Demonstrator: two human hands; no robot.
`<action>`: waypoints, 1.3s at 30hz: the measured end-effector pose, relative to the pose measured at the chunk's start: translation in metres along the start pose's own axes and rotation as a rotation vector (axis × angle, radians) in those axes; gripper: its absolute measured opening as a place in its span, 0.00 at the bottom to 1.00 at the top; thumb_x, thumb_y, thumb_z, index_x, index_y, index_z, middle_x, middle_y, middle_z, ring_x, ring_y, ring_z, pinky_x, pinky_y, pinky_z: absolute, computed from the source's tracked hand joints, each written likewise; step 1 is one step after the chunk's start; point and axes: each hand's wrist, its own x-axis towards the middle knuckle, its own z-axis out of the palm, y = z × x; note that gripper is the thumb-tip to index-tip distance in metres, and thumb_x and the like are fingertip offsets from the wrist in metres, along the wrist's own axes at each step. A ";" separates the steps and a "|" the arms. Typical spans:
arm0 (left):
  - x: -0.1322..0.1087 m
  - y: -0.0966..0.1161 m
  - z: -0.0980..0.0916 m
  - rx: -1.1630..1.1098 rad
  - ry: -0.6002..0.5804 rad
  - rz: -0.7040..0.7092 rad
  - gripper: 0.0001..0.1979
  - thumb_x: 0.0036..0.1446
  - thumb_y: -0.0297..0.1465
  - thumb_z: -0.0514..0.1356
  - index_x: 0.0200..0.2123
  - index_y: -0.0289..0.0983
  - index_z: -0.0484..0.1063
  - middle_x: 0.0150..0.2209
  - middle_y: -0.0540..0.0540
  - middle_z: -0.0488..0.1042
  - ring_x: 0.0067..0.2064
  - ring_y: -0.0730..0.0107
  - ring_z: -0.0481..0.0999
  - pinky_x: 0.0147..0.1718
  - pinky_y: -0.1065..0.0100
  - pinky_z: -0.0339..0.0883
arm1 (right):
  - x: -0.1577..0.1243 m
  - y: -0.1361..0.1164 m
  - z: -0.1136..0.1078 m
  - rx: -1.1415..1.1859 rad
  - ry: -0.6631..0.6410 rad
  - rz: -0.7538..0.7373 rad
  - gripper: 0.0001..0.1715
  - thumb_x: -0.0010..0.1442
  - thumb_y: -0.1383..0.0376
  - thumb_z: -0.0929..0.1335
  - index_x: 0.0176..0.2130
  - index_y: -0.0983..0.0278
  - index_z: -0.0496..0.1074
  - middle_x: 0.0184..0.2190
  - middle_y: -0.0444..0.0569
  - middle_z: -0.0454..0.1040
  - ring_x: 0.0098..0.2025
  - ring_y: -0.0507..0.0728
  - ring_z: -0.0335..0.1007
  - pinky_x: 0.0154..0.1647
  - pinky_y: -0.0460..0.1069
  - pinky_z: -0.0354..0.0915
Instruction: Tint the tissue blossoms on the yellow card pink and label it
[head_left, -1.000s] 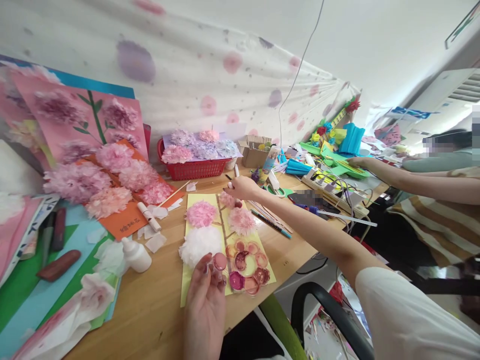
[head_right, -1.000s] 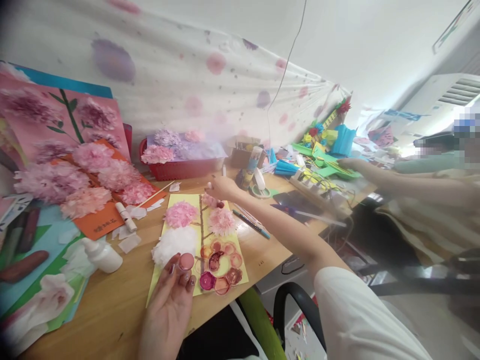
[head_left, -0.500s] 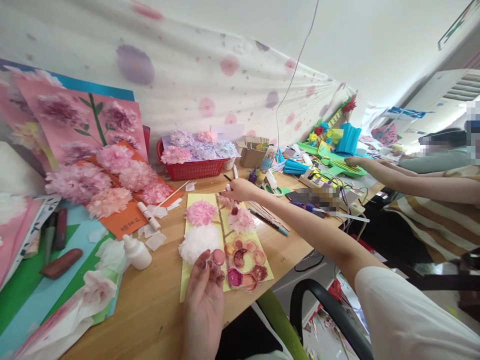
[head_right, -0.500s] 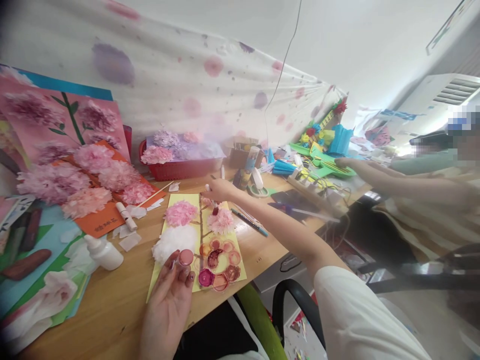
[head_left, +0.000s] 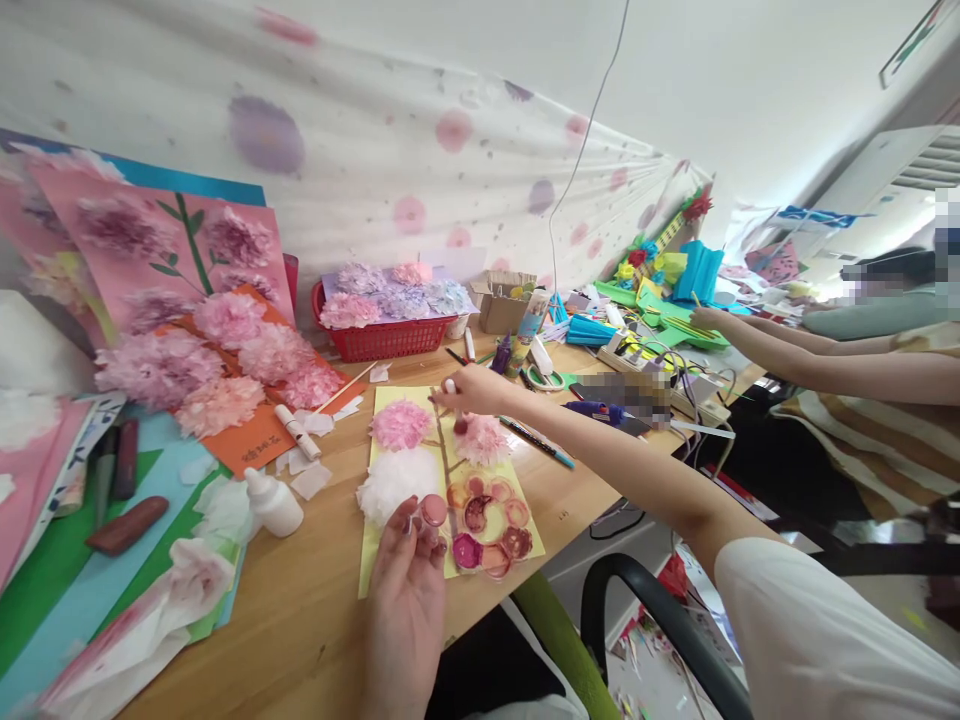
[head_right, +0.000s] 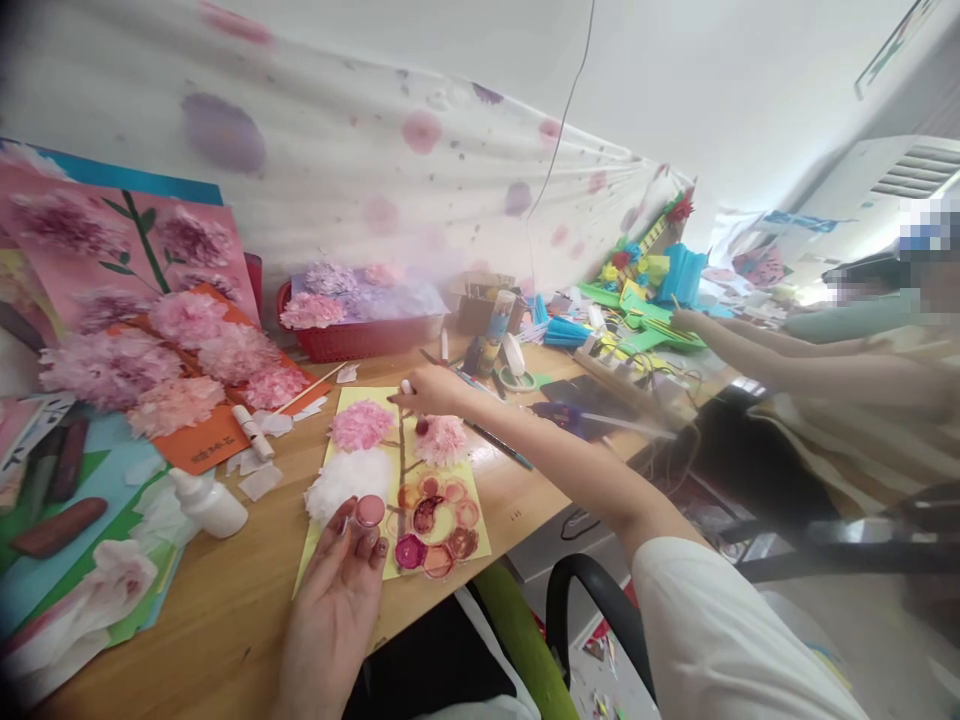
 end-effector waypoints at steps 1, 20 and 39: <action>0.000 0.000 0.000 -0.003 -0.002 -0.002 0.22 0.33 0.32 0.78 0.36 0.40 0.82 0.42 0.45 0.80 0.41 0.70 0.78 0.37 0.75 0.75 | -0.002 -0.002 0.001 -0.009 0.029 -0.014 0.26 0.66 0.53 0.66 0.21 0.64 0.69 0.19 0.45 0.69 0.25 0.51 0.60 0.29 0.47 0.52; -0.001 0.002 0.002 -0.008 0.006 -0.002 0.19 0.37 0.28 0.75 0.38 0.37 0.81 0.39 0.46 0.79 0.35 0.74 0.77 0.34 0.76 0.75 | -0.086 0.010 -0.014 0.042 0.075 -0.140 0.24 0.66 0.55 0.64 0.23 0.63 0.68 0.18 0.42 0.68 0.21 0.49 0.54 0.27 0.46 0.52; -0.010 0.017 0.016 -0.040 0.224 -0.107 0.15 0.62 0.23 0.51 0.40 0.35 0.79 0.34 0.46 0.78 0.29 0.74 0.76 0.28 0.71 0.76 | -0.139 0.014 -0.007 0.556 0.772 0.290 0.26 0.62 0.50 0.68 0.21 0.63 0.70 0.16 0.44 0.70 0.21 0.50 0.62 0.22 0.45 0.55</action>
